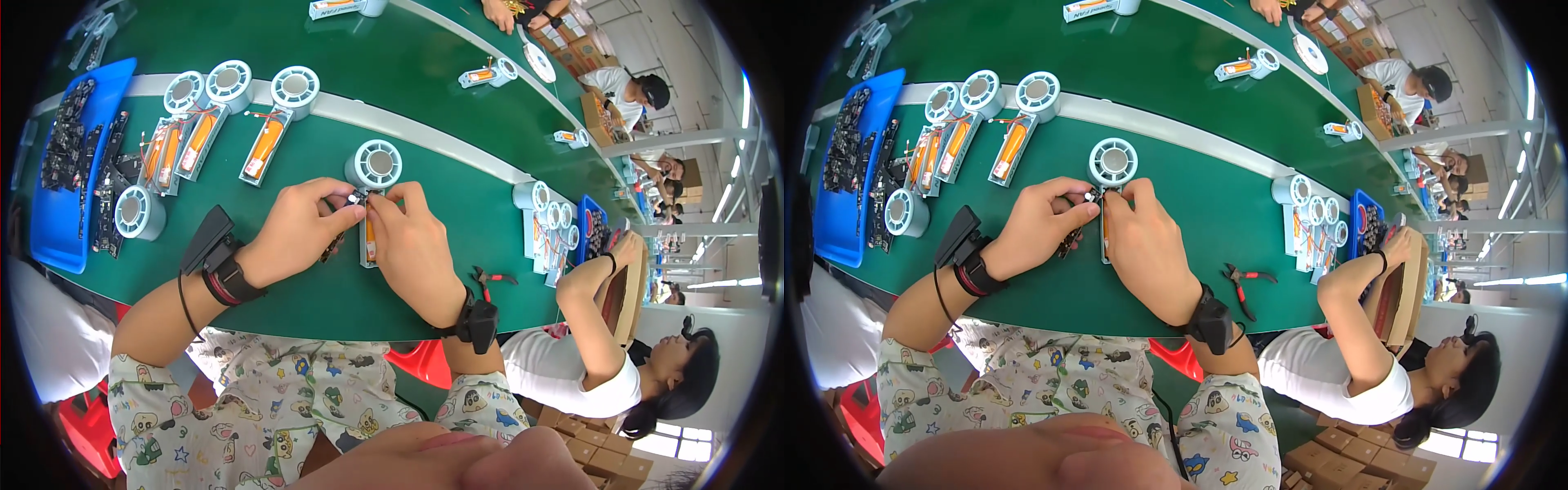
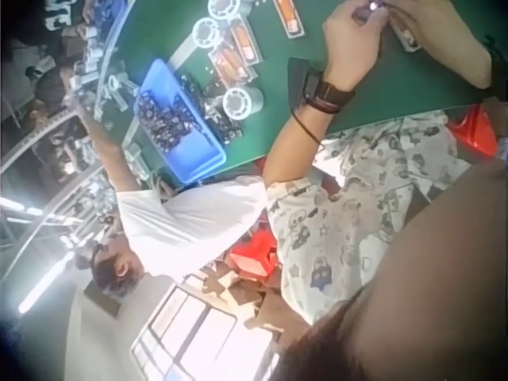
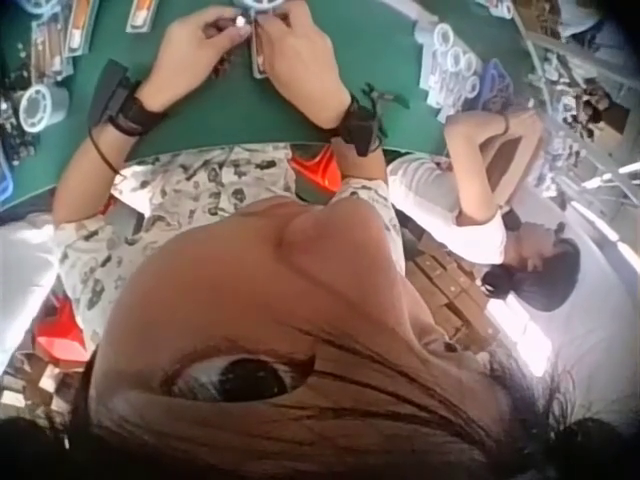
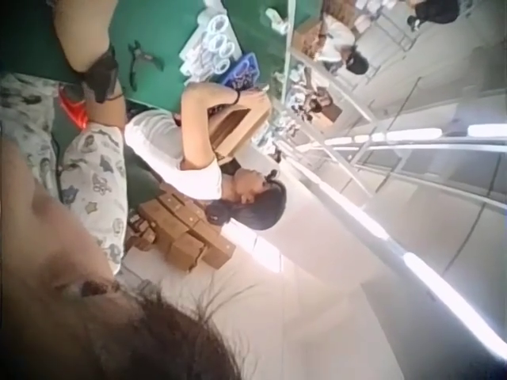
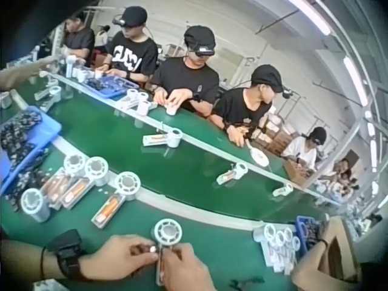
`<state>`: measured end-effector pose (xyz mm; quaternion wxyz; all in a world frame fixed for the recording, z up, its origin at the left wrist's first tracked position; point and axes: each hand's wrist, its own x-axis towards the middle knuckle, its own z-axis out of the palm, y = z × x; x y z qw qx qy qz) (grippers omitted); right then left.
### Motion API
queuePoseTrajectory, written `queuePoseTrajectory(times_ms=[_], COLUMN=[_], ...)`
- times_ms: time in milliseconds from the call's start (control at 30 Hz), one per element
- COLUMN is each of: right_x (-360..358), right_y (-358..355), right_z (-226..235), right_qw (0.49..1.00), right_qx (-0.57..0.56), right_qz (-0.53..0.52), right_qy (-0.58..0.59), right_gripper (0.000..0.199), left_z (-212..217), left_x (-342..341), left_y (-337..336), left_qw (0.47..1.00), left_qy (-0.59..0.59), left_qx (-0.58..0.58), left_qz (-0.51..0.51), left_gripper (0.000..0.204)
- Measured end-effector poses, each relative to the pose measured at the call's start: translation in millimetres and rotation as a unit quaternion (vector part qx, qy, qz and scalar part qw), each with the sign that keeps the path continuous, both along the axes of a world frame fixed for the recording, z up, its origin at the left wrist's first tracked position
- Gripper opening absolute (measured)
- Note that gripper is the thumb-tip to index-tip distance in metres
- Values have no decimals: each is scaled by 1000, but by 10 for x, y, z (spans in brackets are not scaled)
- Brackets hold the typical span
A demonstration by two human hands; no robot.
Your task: The person assembles a handheld fan by connecting wires to a circuit board and inserting it into the plastic housing. They then peel the backing from an adhesive strip, press it onto the board, and set the unit aside.
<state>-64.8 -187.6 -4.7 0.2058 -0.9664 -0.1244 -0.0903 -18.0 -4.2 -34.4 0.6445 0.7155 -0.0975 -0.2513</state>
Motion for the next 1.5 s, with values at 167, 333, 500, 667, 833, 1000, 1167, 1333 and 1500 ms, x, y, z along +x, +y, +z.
queuePoseTrajectory(times_ms=[167,333,500,667,833,1000,1167,1333,1500], right_x=[22,38,76,175,198,234,240,269,289], right_y=[-66,-140,-129,-213,-231,-260,-290,-330,-384], right_z=[47,52,-12,-30,-46,-50,-77,-122,-120], right_qw=[999,997,992,951,963,939,929,917,940], right_qx=[-8,4,114,264,232,276,292,309,260], right_qz=[13,32,-22,-47,-28,-44,-49,-62,-69], right_qy=[50,77,59,151,132,198,223,244,208], right_gripper=[22,21,13,10,12,13,14,17,21], left_z=[-22,20,-48,-38,-43,-13,183,44,-34], left_x=[80,116,40,5,-10,-66,-163,-17,97], left_y=[61,76,-98,-219,-250,-258,-191,-207,-293], left_qw=[999,987,982,977,983,987,998,989,937], left_qy=[9,123,127,134,105,92,-5,-101,-328], left_qx=[-36,-93,-136,-155,-143,-119,33,67,117], left_qz=[-28,-38,23,56,54,52,-54,-85,-11], left_gripper=[23,20,18,16,19,22,27,30,31])
